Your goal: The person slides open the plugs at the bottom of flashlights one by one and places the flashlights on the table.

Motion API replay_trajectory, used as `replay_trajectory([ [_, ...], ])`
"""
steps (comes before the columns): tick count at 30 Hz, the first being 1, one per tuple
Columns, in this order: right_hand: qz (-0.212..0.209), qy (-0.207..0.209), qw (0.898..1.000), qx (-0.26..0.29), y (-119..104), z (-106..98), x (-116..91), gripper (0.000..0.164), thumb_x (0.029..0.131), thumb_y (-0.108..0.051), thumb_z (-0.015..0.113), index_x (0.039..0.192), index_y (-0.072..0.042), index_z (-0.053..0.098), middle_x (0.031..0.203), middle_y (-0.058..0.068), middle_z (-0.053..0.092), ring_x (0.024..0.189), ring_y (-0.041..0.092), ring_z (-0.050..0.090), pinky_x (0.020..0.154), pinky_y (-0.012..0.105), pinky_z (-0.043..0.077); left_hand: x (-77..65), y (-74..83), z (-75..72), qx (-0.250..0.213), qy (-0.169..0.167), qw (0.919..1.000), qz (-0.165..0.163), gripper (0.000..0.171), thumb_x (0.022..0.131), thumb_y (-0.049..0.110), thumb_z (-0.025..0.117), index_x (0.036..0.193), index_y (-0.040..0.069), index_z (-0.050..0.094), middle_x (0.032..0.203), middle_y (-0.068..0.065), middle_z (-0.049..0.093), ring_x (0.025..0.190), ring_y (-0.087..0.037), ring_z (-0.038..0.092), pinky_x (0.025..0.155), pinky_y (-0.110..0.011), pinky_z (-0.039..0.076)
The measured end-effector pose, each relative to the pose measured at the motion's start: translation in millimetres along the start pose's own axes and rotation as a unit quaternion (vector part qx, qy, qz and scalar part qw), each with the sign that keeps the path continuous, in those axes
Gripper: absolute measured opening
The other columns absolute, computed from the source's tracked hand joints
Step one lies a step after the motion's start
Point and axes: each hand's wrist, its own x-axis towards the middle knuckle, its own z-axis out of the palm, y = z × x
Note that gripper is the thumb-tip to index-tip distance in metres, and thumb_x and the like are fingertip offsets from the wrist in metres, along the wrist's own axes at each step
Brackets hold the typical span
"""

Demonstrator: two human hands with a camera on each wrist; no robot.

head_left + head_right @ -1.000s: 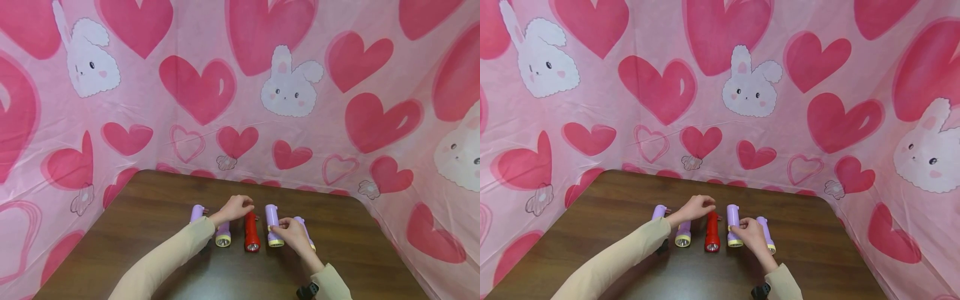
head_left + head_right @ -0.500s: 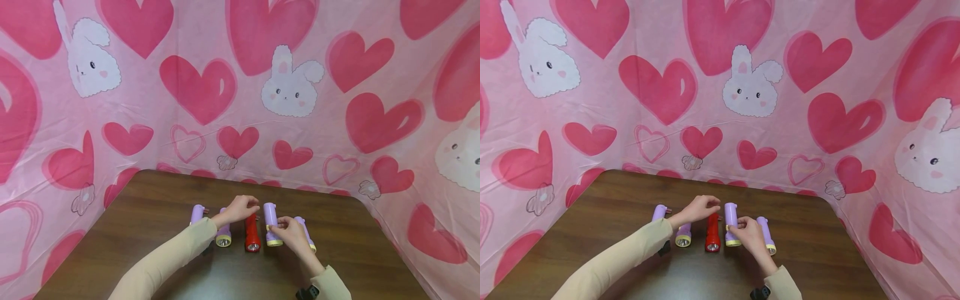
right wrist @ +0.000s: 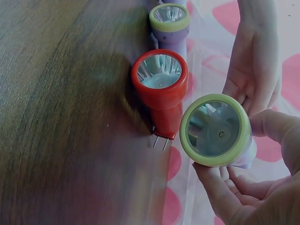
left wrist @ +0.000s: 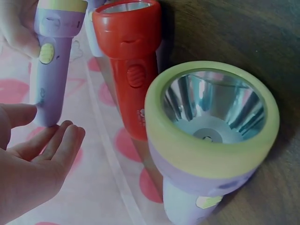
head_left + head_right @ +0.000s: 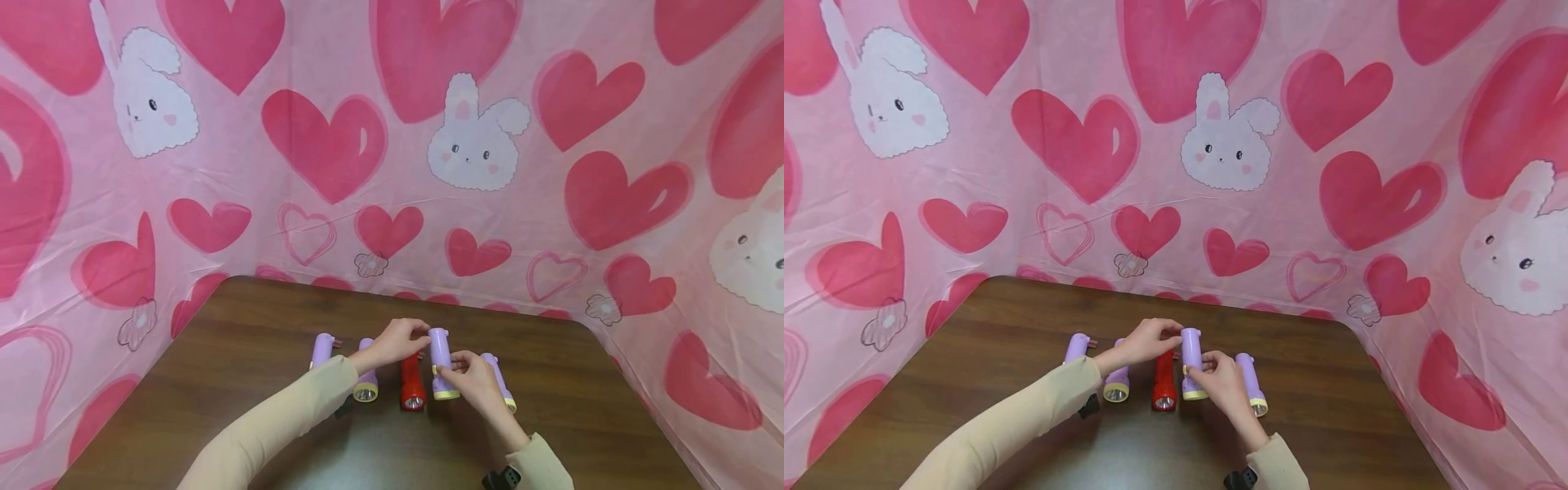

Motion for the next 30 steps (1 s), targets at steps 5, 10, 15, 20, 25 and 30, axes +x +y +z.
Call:
replay_trajectory([
  [5, -0.001, 0.003, 1.000, 0.004, 1.8, 2.3, 1.1, 0.036, 0.078, -0.017, 0.080, 0.101, 0.007, 0.068, 0.086, 0.014, 0.073, 0.073, 0.015, 0.066, 0.060, 0.020, 0.052, -0.6, 1.8, -1.0, -0.007, 0.003, 1.0000, 0.000, 0.028, 0.094, 0.015, 0.066, 0.115, -0.002, 0.069, 0.109, -0.016, 0.074, 0.096, -0.025, 0.071, 0.088, -0.041, 0.058],
  [10, -0.006, 0.003, 1.000, 0.007, 4.1, 3.8, 1.8, 0.036, 0.078, -0.017, 0.081, 0.103, 0.007, 0.067, 0.088, 0.014, 0.073, 0.073, 0.016, 0.067, 0.061, 0.020, 0.053, -1.6, 3.0, -2.0, -0.008, 0.000, 0.9999, -0.007, 0.029, 0.094, 0.016, 0.065, 0.116, -0.001, 0.069, 0.110, -0.016, 0.074, 0.097, -0.024, 0.071, 0.089, -0.039, 0.058],
  [15, -0.014, 0.003, 1.000, 0.008, 4.6, 4.3, 1.6, 0.038, 0.079, -0.017, 0.081, 0.105, 0.008, 0.067, 0.090, 0.016, 0.074, 0.075, 0.018, 0.069, 0.064, 0.022, 0.056, -1.7, 4.2, -3.7, -0.015, -0.001, 0.9997, -0.018, 0.030, 0.094, 0.018, 0.065, 0.118, 0.000, 0.068, 0.112, -0.014, 0.074, 0.098, -0.023, 0.070, 0.090, -0.037, 0.058],
  [20, -0.027, 0.005, 1.000, 0.008, 4.6, 5.3, 2.1, 0.038, 0.078, -0.016, 0.082, 0.105, 0.007, 0.069, 0.091, 0.017, 0.075, 0.077, 0.020, 0.071, 0.065, 0.024, 0.058, -2.6, 6.5, -6.3, -0.024, 0.003, 0.9995, -0.019, 0.030, 0.095, 0.018, 0.065, 0.118, 0.000, 0.068, 0.112, -0.014, 0.074, 0.098, -0.024, 0.070, 0.090, -0.039, 0.058],
  [25, -0.040, 0.007, 0.999, 0.005, 6.7, 6.7, 2.8, 0.036, 0.076, -0.015, 0.083, 0.102, 0.005, 0.070, 0.087, 0.014, 0.074, 0.074, 0.017, 0.069, 0.064, 0.022, 0.056, -4.2, 7.9, -7.8, -0.025, 0.010, 0.9996, -0.010, 0.029, 0.094, 0.018, 0.065, 0.117, 0.000, 0.069, 0.110, -0.014, 0.074, 0.096, -0.023, 0.070, 0.088, -0.039, 0.058],
  [30, -0.043, 0.008, 0.999, 0.007, 6.9, 6.9, 2.1, 0.037, 0.075, -0.016, 0.085, 0.101, 0.004, 0.068, 0.085, 0.012, 0.072, 0.071, 0.013, 0.066, 0.062, 0.019, 0.054, -5.1, 8.6, -8.2, -0.030, 0.010, 0.9995, -0.009, 0.029, 0.095, 0.017, 0.064, 0.117, -0.001, 0.069, 0.107, -0.013, 0.075, 0.091, -0.021, 0.069, 0.083, -0.033, 0.058],
])
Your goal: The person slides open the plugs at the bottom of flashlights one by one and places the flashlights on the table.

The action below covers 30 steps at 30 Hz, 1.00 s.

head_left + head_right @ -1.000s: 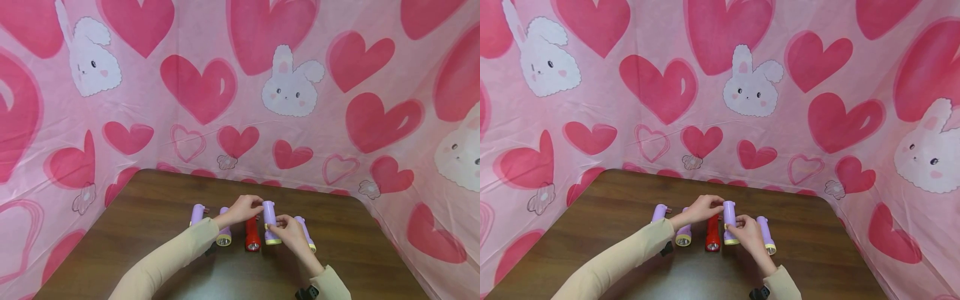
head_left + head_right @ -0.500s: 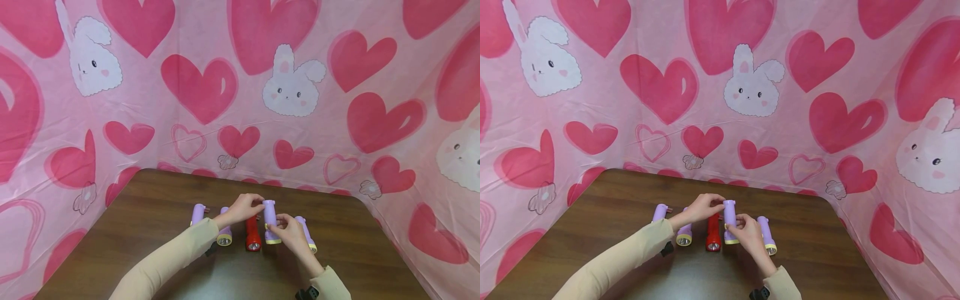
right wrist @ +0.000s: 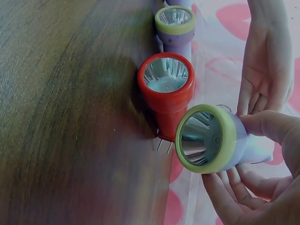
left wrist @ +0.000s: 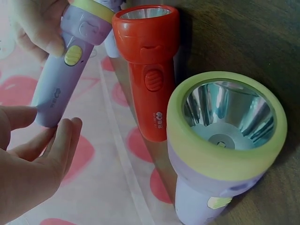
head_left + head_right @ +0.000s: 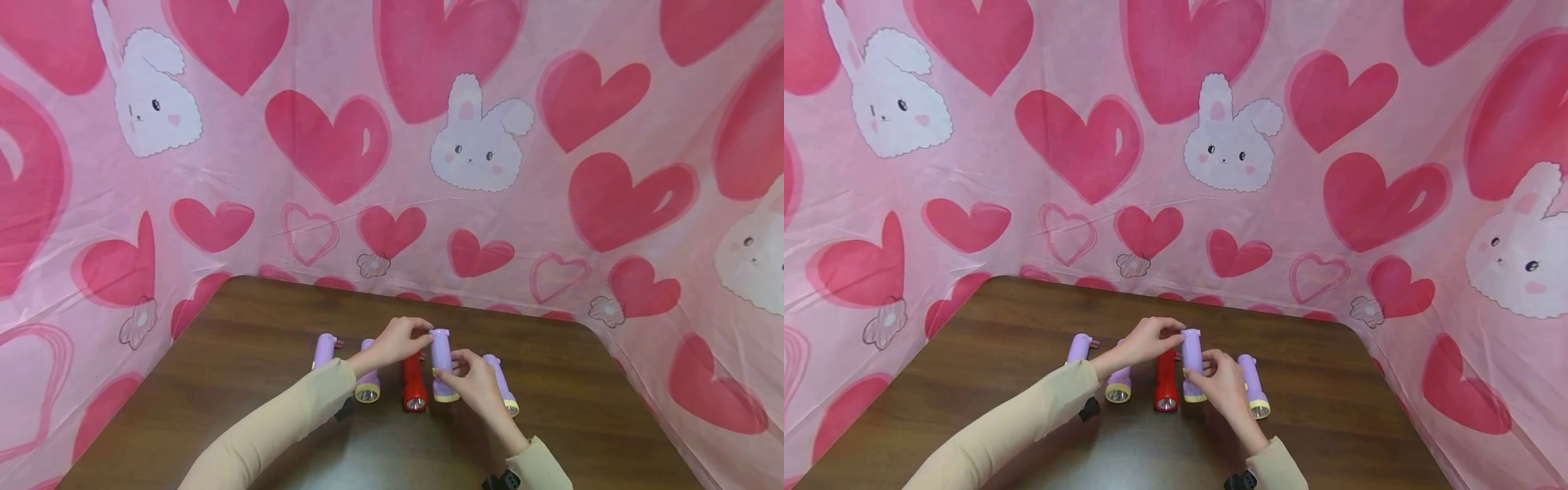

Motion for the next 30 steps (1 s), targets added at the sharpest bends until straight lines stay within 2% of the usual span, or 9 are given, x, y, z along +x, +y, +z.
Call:
replay_trajectory([
  [6, -0.010, 0.004, 1.000, -0.003, 0, 0, -2, 0.036, 0.073, -0.015, 0.086, 0.099, 0.002, 0.067, 0.085, 0.011, 0.072, 0.072, 0.013, 0.066, 0.064, 0.018, 0.054, -1.6, -0.3, 2.2, 0.002, 0.010, 0.9999, 0.006, 0.026, 0.094, 0.017, 0.065, 0.114, 0.001, 0.071, 0.103, -0.011, 0.076, 0.089, -0.018, 0.071, 0.077, -0.025, 0.057],
  [17, -0.037, 0.019, 0.999, 0.007, -3, -1, -3, 0.035, 0.074, -0.013, 0.086, 0.098, 0.002, 0.066, 0.086, 0.011, 0.072, 0.076, 0.016, 0.068, 0.068, 0.018, 0.057, -4.0, 12.0, -0.9, -0.013, 0.025, 0.9993, 0.023, 0.026, 0.093, 0.016, 0.067, 0.116, 0.004, 0.071, 0.106, -0.010, 0.076, 0.089, -0.018, 0.071, 0.081, -0.029, 0.059],
  [24, -0.036, 0.018, 0.999, 0.019, -5, -1, -5, 0.037, 0.074, -0.012, 0.087, 0.099, 0.003, 0.064, 0.090, 0.015, 0.073, 0.081, 0.021, 0.071, 0.073, 0.030, 0.061, -5.6, 13.9, -0.9, -0.013, 0.035, 0.9985, 0.040, 0.026, 0.092, 0.013, 0.068, 0.115, 0.001, 0.070, 0.107, -0.013, 0.075, 0.090, -0.021, 0.072, 0.083, -0.036, 0.060],
  [30, -0.049, 0.030, 0.998, 0.012, -4, -1, -5, 0.037, 0.074, -0.010, 0.086, 0.099, 0.003, 0.062, 0.089, 0.016, 0.073, 0.080, 0.021, 0.071, 0.072, 0.031, 0.062, -5.8, 14.3, -1.6, -0.028, 0.042, 0.9974, 0.052, 0.025, 0.090, 0.011, 0.071, 0.113, 0.002, 0.069, 0.109, -0.013, 0.074, 0.095, -0.023, 0.074, 0.085, -0.030, 0.060],
])
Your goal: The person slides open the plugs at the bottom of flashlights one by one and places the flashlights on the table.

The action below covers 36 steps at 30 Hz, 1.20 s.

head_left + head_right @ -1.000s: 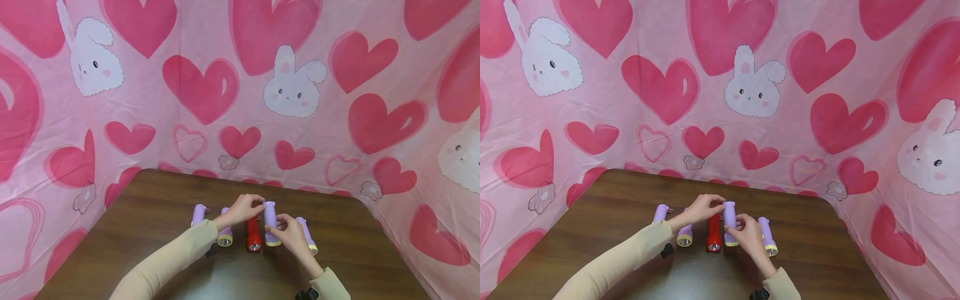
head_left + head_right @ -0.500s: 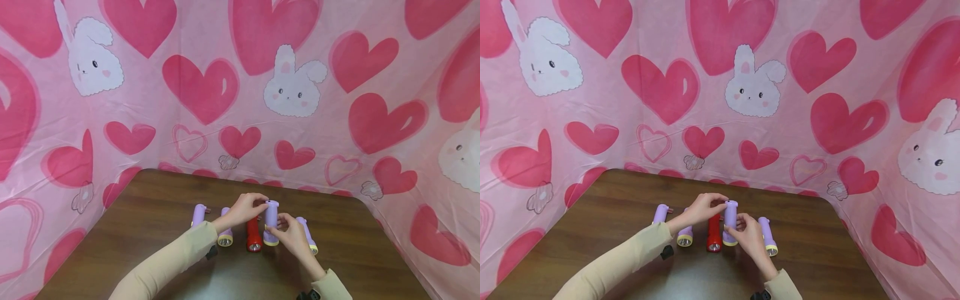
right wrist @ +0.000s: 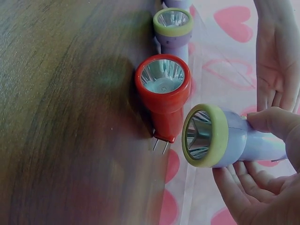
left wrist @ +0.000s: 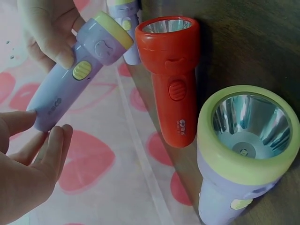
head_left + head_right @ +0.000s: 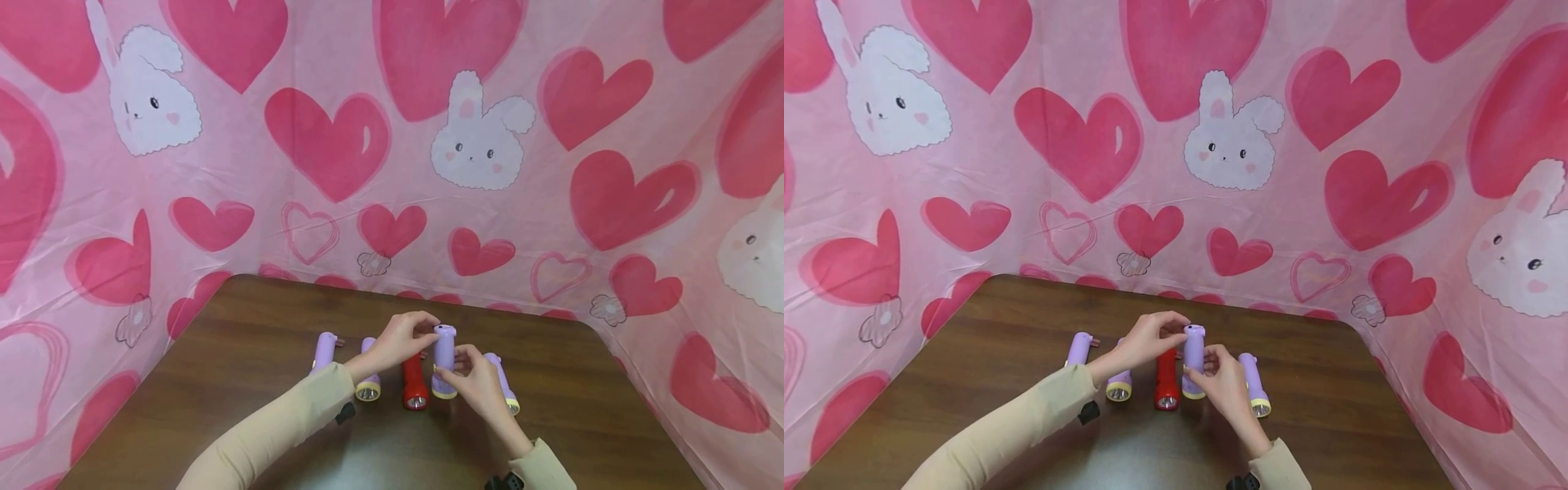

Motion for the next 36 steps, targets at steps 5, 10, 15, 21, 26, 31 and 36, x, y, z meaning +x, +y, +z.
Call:
replay_trajectory([
  [5, -0.005, 0.008, 1.000, -0.003, 0.0, -0.5, -0.6, 0.037, 0.073, -0.010, 0.086, 0.098, 0.002, 0.062, 0.087, 0.015, 0.074, 0.078, 0.020, 0.071, 0.071, 0.029, 0.061, -0.9, 1.9, 0.2, -0.019, 0.003, 0.9998, -0.007, 0.024, 0.089, 0.011, 0.073, 0.112, 0.004, 0.068, 0.110, -0.012, 0.074, 0.097, -0.023, 0.074, 0.085, -0.028, 0.060],
  [10, -0.010, 0.007, 1.000, -0.003, -0.8, -1.3, -2.0, 0.038, 0.072, -0.011, 0.087, 0.098, 0.003, 0.062, 0.088, 0.016, 0.074, 0.078, 0.022, 0.072, 0.070, 0.030, 0.061, -2.0, 2.9, 1.3, -0.024, 0.006, 0.9997, -0.006, 0.022, 0.089, 0.010, 0.073, 0.109, 0.004, 0.068, 0.108, -0.012, 0.074, 0.096, -0.022, 0.074, 0.083, -0.026, 0.060],
  [15, -0.010, 0.007, 1.000, -0.004, -1.6, -1.8, -2.0, 0.038, 0.072, -0.011, 0.087, 0.097, 0.003, 0.063, 0.087, 0.016, 0.074, 0.077, 0.022, 0.072, 0.070, 0.030, 0.061, -2.4, 3.1, 2.0, -0.032, 0.009, 0.9994, -0.004, 0.020, 0.089, 0.010, 0.073, 0.107, 0.004, 0.068, 0.107, -0.011, 0.074, 0.095, -0.021, 0.075, 0.078, -0.025, 0.061],
  [21, 0.009, 0.000, 1.000, 0.001, -4.0, -2.2, -0.3, 0.036, 0.074, -0.010, 0.086, 0.098, 0.002, 0.063, 0.088, 0.015, 0.074, 0.079, 0.021, 0.072, 0.072, 0.028, 0.061, -3.5, 3.6, 2.8, -0.036, 0.010, 0.9993, 0.002, 0.019, 0.088, 0.012, 0.074, 0.105, 0.005, 0.067, 0.105, -0.012, 0.074, 0.093, -0.021, 0.075, 0.076, -0.022, 0.060],
  [26, 0.011, -0.007, 1.000, 0.005, -6.3, -3.5, -1.0, 0.037, 0.074, -0.013, 0.086, 0.100, 0.002, 0.064, 0.090, 0.015, 0.074, 0.079, 0.021, 0.073, 0.072, 0.028, 0.061, -4.2, 4.8, 3.0, -0.050, 0.008, 0.9987, -0.007, 0.022, 0.088, 0.014, 0.075, 0.105, 0.006, 0.063, 0.106, -0.012, 0.075, 0.094, -0.022, 0.074, 0.069, -0.017, 0.058],
  [31, 0.009, -0.006, 1.000, 0.007, -7.2, -4.4, -1.8, 0.037, 0.075, -0.015, 0.087, 0.099, 0.001, 0.065, 0.090, 0.014, 0.075, 0.079, 0.021, 0.073, 0.072, 0.029, 0.061, -4.5, 4.6, 4.3, -0.060, 0.011, 0.9981, -0.007, 0.023, 0.088, 0.015, 0.074, 0.105, 0.006, 0.062, 0.107, -0.013, 0.075, 0.094, -0.022, 0.075, 0.068, -0.016, 0.058],
  [36, 0.009, -0.006, 1.000, 0.010, -8.1, -4.9, -2.2, 0.037, 0.074, -0.015, 0.087, 0.099, 0.001, 0.065, 0.091, 0.014, 0.075, 0.079, 0.021, 0.073, 0.072, 0.028, 0.061, -3.3, 3.8, 5.6, -0.063, 0.011, 0.9979, -0.004, 0.021, 0.089, 0.013, 0.074, 0.104, 0.006, 0.063, 0.106, -0.012, 0.074, 0.093, -0.022, 0.075, 0.067, -0.016, 0.058],
])
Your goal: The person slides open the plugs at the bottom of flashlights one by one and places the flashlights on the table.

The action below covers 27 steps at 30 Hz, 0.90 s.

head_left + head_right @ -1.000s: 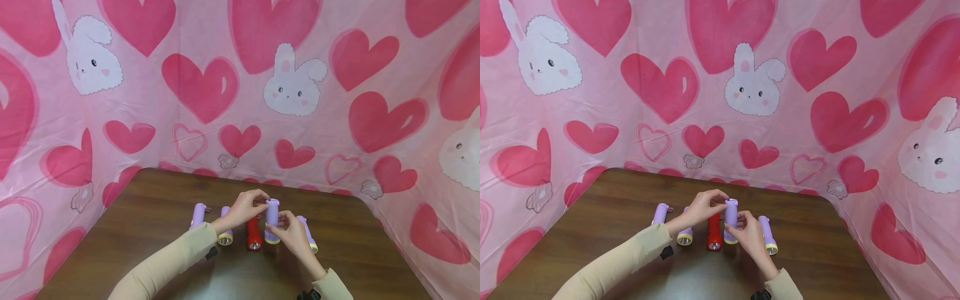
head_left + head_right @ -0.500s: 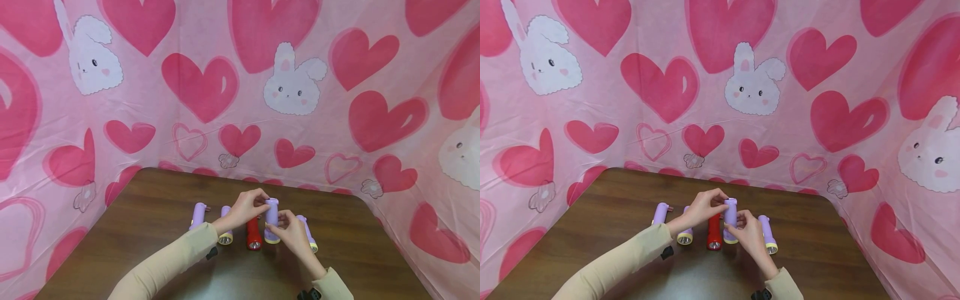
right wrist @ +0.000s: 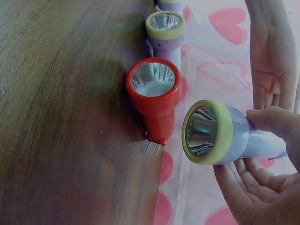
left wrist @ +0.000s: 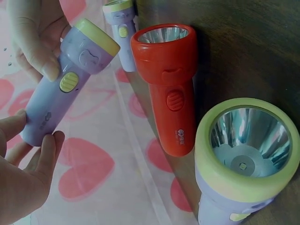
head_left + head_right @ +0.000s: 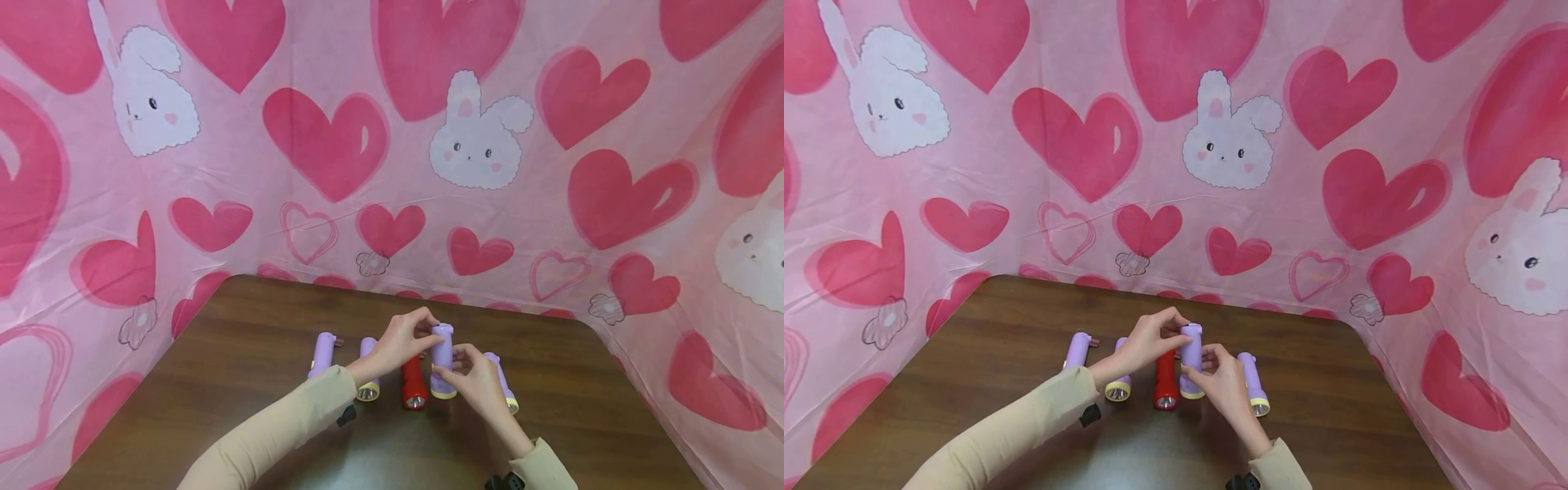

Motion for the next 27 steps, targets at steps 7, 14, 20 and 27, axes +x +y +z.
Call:
replay_trajectory([
  [7, -0.001, 0.000, 1.000, -0.001, -1.3, -0.1, 0.0, 0.037, 0.074, -0.014, 0.087, 0.100, 0.002, 0.066, 0.090, 0.014, 0.075, 0.078, 0.020, 0.072, 0.071, 0.027, 0.061, 0.6, 0.6, -0.3, 0.003, 0.000, 1.0000, 0.004, 0.019, 0.088, 0.012, 0.074, 0.103, 0.006, 0.064, 0.107, -0.012, 0.074, 0.094, -0.021, 0.074, 0.071, -0.017, 0.058],
  [14, 0.001, -0.004, 1.000, 0.001, -0.6, 0.7, -0.5, 0.037, 0.074, -0.014, 0.087, 0.100, 0.002, 0.065, 0.091, 0.015, 0.074, 0.079, 0.021, 0.072, 0.072, 0.030, 0.062, -0.8, 0.1, -0.6, 0.004, -0.005, 0.9999, 0.008, 0.019, 0.088, 0.013, 0.074, 0.105, 0.006, 0.067, 0.109, -0.011, 0.073, 0.096, -0.022, 0.074, 0.073, -0.019, 0.059],
  [20, 0.002, -0.005, 1.000, 0.003, -0.3, 2.4, 0.2, 0.037, 0.074, -0.013, 0.087, 0.100, 0.002, 0.066, 0.091, 0.014, 0.074, 0.079, 0.020, 0.072, 0.071, 0.025, 0.061, 0.1, 0.3, -1.4, 0.016, -0.007, 0.9993, 0.032, 0.020, 0.088, 0.011, 0.074, 0.106, 0.004, 0.069, 0.109, -0.013, 0.072, 0.097, -0.024, 0.073, 0.086, -0.033, 0.060],
  [27, 0.002, -0.006, 1.000, 0.002, -0.9, 3.2, 0.8, 0.037, 0.073, -0.013, 0.087, 0.100, 0.002, 0.066, 0.090, 0.014, 0.075, 0.079, 0.019, 0.072, 0.070, 0.025, 0.061, -0.2, 0.9, -3.4, 0.026, -0.014, 0.9995, 0.011, 0.019, 0.089, 0.013, 0.074, 0.105, 0.007, 0.066, 0.109, -0.010, 0.073, 0.096, -0.023, 0.073, 0.081, -0.028, 0.061],
])
